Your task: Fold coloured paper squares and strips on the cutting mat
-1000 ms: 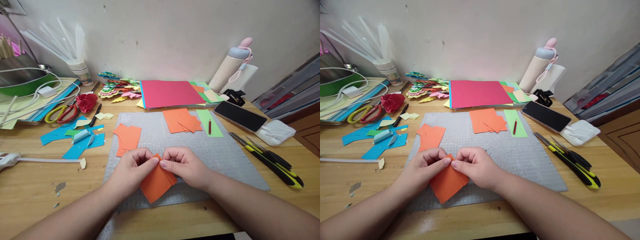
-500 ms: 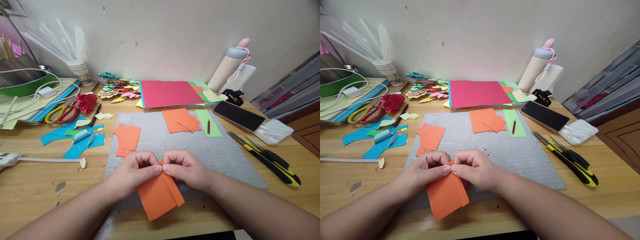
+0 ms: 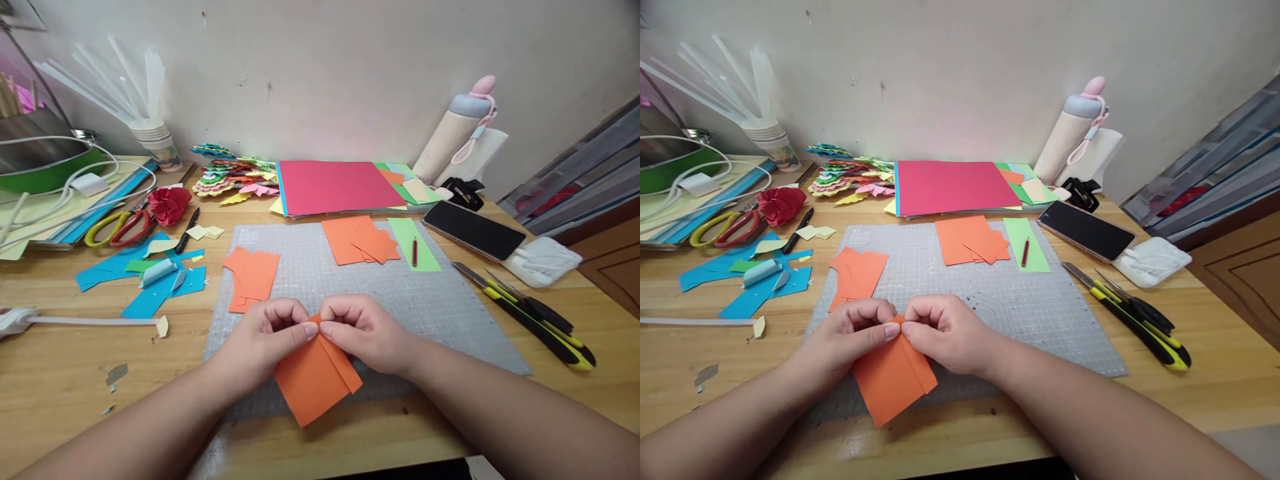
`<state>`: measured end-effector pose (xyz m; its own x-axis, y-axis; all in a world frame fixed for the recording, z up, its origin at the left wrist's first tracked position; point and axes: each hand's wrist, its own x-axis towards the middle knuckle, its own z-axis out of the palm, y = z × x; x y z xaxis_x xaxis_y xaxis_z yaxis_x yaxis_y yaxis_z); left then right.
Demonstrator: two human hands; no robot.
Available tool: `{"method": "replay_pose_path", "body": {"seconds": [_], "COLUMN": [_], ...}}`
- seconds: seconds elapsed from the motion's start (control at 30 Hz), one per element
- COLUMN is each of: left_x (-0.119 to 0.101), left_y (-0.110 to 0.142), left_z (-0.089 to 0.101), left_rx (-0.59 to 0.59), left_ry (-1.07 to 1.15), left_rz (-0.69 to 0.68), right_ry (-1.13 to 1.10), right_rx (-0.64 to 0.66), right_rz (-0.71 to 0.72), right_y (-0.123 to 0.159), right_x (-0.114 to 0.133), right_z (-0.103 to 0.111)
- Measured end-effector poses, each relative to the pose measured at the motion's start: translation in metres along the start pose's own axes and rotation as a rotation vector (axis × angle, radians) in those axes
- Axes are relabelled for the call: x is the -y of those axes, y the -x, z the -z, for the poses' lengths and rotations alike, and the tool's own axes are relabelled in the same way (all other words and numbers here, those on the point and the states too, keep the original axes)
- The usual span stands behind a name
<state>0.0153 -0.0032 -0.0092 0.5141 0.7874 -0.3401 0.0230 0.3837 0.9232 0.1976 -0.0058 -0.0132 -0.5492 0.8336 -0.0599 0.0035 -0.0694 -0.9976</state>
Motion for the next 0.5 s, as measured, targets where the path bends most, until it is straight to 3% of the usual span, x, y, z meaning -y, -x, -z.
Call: {"method": "replay_pose_path", "body": {"seconds": [0.2,0.27,0.4,0.5], "left_x": [-0.0038,-0.0032,-0.0007,-0.0017], "left_y": [0.0019,0.0015,-0.0023,-0.0041], "left_z": [0.0016,0.0032,0.0065,0.0072], "left_rx": [0.068,0.014,-0.209,-0.246], "left_ry": [-0.177,-0.188,-0.138,-0.183], "left_rz": [-0.051,-0.11,-0.203,-0.219], "right_ry": [-0.082,-0.096,-0.108,-0.1], "right_rx": [0.086,0.069,-0.104,-0.252], "right_rz": [-0.048,-0.059,-0.065,-0.014], "right_y": [-0.0012,-0.0037,-0.0081,-0.0086], "right_x": [-0.0026,-0.0038,-0.0041,-0.0021], "right_z": [0.0002,0.0016,0.0044,0.0051]}}
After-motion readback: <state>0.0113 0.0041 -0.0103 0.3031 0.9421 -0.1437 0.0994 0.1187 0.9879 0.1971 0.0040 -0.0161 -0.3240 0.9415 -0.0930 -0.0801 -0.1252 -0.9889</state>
